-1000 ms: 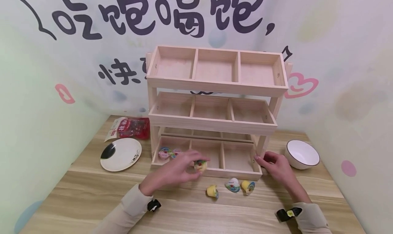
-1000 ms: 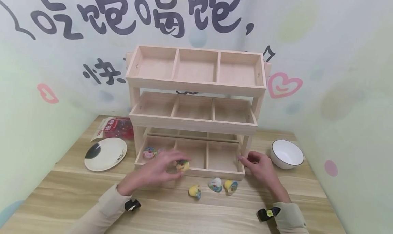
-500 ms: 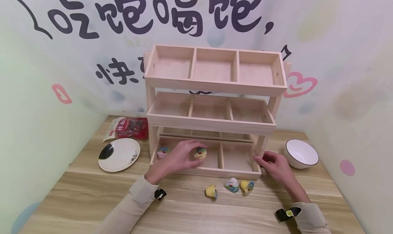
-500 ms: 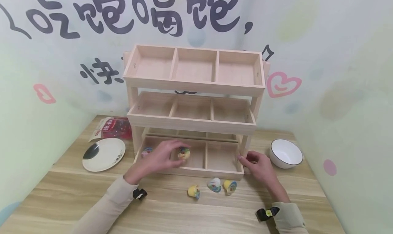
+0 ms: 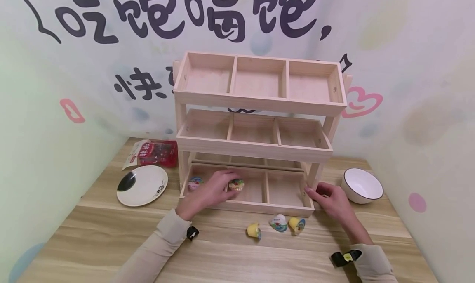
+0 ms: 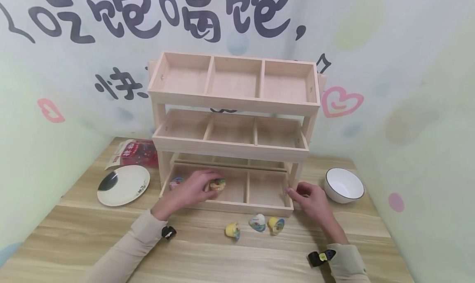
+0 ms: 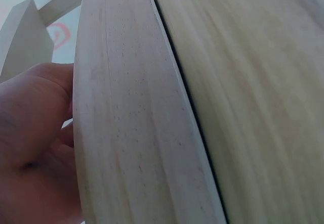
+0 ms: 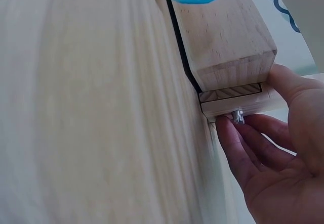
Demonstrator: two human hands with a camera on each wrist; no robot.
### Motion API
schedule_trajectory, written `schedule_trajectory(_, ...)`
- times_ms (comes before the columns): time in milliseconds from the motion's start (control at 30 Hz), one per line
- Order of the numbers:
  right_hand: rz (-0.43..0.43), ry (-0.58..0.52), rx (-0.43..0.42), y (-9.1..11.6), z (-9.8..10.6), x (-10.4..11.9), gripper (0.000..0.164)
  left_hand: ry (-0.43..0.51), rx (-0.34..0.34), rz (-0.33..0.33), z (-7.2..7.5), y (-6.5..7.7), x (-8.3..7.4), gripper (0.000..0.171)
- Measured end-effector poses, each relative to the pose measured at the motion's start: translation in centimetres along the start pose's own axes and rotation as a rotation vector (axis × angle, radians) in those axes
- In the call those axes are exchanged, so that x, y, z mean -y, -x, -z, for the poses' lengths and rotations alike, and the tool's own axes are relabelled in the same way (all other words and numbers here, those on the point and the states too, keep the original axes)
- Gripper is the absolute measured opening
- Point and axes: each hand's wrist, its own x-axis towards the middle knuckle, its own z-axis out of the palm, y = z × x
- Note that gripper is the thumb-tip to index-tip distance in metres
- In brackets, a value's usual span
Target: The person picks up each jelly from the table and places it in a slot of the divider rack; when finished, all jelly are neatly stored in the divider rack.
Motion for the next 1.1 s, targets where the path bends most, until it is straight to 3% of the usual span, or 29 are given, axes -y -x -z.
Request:
schedule_trajectory(400,-0.002,-0.01,-0.004,-0.05,-0.02,-0.21,0.055,0.054,0.058,0.043,-0.16,0.19,-0.04,0.041)
schedule_trajectory(600,0.006,-0.005,-0.006,-0.07,-0.09,-0.4,0.053,0.048,0.055,0.043,-0.2,0.17,-0.04,0.037)
schedule_trajectory(1100,0.004,-0.008,-0.008,-0.11,-0.03,-0.3,0.053,0.006,0.054,-0.019,0.26,0.2,-0.01,0.033)
